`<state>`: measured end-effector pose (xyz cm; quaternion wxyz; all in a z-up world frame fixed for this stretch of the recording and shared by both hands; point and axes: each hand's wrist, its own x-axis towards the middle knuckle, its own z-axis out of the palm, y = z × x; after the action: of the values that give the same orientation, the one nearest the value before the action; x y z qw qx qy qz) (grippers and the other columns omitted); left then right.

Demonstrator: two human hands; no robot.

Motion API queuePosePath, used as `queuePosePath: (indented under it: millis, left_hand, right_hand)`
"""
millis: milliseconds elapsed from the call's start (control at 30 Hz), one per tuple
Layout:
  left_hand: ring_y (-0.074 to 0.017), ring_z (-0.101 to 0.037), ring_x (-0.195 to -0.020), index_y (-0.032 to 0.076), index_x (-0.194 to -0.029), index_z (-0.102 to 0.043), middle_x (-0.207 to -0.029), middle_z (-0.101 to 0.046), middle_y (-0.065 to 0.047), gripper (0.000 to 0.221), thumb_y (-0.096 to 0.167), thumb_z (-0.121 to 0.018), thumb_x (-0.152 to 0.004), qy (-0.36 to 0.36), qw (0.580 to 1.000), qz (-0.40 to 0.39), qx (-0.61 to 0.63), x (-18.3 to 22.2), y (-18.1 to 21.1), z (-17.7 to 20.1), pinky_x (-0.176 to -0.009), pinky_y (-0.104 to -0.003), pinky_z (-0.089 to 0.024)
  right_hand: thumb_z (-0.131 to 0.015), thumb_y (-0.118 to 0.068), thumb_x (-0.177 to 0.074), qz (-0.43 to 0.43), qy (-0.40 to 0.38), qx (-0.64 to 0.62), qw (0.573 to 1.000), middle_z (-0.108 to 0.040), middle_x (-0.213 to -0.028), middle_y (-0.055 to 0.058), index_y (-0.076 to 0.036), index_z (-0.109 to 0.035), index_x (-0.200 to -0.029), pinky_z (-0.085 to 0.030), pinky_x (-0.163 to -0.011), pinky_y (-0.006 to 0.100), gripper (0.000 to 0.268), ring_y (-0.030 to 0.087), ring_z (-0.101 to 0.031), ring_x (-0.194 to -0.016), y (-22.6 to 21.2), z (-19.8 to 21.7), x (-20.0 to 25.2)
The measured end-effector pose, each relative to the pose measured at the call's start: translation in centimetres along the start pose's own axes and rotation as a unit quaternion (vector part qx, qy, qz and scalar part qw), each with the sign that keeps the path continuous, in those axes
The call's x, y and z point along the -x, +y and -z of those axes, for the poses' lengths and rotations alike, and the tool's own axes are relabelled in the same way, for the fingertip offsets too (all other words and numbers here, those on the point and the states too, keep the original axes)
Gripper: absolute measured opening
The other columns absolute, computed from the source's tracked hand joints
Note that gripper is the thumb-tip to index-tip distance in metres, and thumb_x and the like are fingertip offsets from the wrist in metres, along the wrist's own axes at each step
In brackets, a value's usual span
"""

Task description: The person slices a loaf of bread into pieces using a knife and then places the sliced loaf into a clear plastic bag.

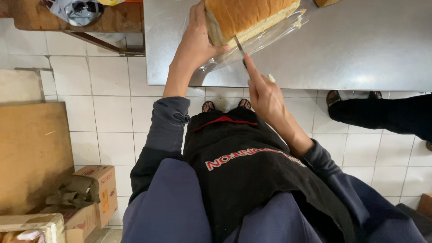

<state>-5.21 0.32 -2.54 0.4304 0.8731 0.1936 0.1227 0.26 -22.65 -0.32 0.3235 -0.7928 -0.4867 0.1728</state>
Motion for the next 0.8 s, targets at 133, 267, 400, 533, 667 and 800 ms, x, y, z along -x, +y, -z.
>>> queuePosePath:
  millis: [133, 267, 400, 533, 667, 800]
  left_hand:
    - [-0.0337, -0.051, -0.114, 0.006, -0.131, -0.022, -0.129, -0.036, -0.014, 0.095, 0.025, -0.089, -0.066, -0.006, 0.999, 0.032, -0.025, -0.4, 0.8, 0.6, -0.084, -0.044, -0.046]
    - [-0.0322, -0.051, -0.114, 0.006, -0.133, -0.021, -0.128, -0.036, -0.014, 0.097, 0.026, -0.089, -0.067, 0.006, 0.999, 0.011, -0.032, -0.6, 0.1, 0.5, -0.087, -0.043, -0.047]
    - [-0.0337, -0.05, -0.115, 0.006, -0.131, -0.023, -0.127, -0.036, -0.015, 0.09, 0.023, -0.088, -0.072, 0.008, 1.0, 0.0, -0.022, -0.1, 0.3, 0.0, -0.085, -0.041, -0.046]
    - [-0.0322, -0.047, -0.115, 0.003, -0.13, -0.024, -0.123, -0.037, -0.015, 0.088, 0.024, -0.085, -0.071, 0.003, 1.0, 0.016, -0.024, -0.5, 0.1, 0.2, -0.086, -0.039, -0.045]
    - [-0.0322, -0.05, -0.117, 0.006, -0.137, -0.016, -0.129, -0.036, -0.015, 0.097, 0.027, -0.086, -0.073, 0.0, 0.999, 0.022, -0.036, -0.4, -0.3, -0.1, -0.087, -0.041, -0.047]
    - [-0.0331, -0.043, -0.124, 0.007, -0.136, -0.018, -0.133, -0.033, -0.014, 0.095, 0.024, -0.088, -0.075, 0.008, 1.0, 0.007, -0.021, 0.1, -0.4, -0.3, -0.096, -0.042, -0.043]
  right_hand:
    - [-0.038, -0.002, -0.095, -0.026, -0.031, -0.011, 0.999, -0.044, -0.066, 0.01, -0.017, -0.019, -0.147, -0.035, -0.052, 0.038, 0.057, 0.026, -0.039, -0.048, -0.6, 0.7, 1.2]
    - [-0.039, -0.001, -0.094, -0.042, -0.063, 0.011, 0.997, -0.037, -0.065, 0.007, -0.021, -0.015, -0.147, -0.033, -0.048, 0.035, 0.062, 0.022, -0.031, -0.05, 1.2, 0.4, 4.2]
    - [-0.038, 0.0, -0.092, -0.04, -0.054, 0.04, 0.997, -0.04, -0.061, 0.009, -0.017, -0.016, -0.147, -0.031, -0.045, 0.039, 0.062, 0.024, -0.032, -0.046, 1.4, -0.9, 0.8]
    - [-0.041, 0.003, -0.095, 0.019, -0.022, 0.119, 0.992, -0.032, -0.053, 0.003, -0.016, -0.016, -0.148, -0.025, -0.037, 0.033, 0.062, 0.017, -0.021, -0.04, 2.0, -2.0, -1.5]
    - [-0.037, 0.0, -0.092, -0.057, -0.085, -0.004, 0.995, -0.035, -0.057, 0.008, -0.02, -0.016, -0.147, -0.029, -0.049, 0.037, 0.063, 0.022, -0.03, -0.048, 0.9, 0.4, 2.2]
    - [-0.038, 0.0, -0.092, -0.012, -0.074, -0.027, 0.997, -0.038, -0.056, 0.009, -0.014, -0.018, -0.147, -0.03, -0.049, 0.035, 0.06, 0.022, -0.032, -0.047, 2.3, -0.9, 1.2]
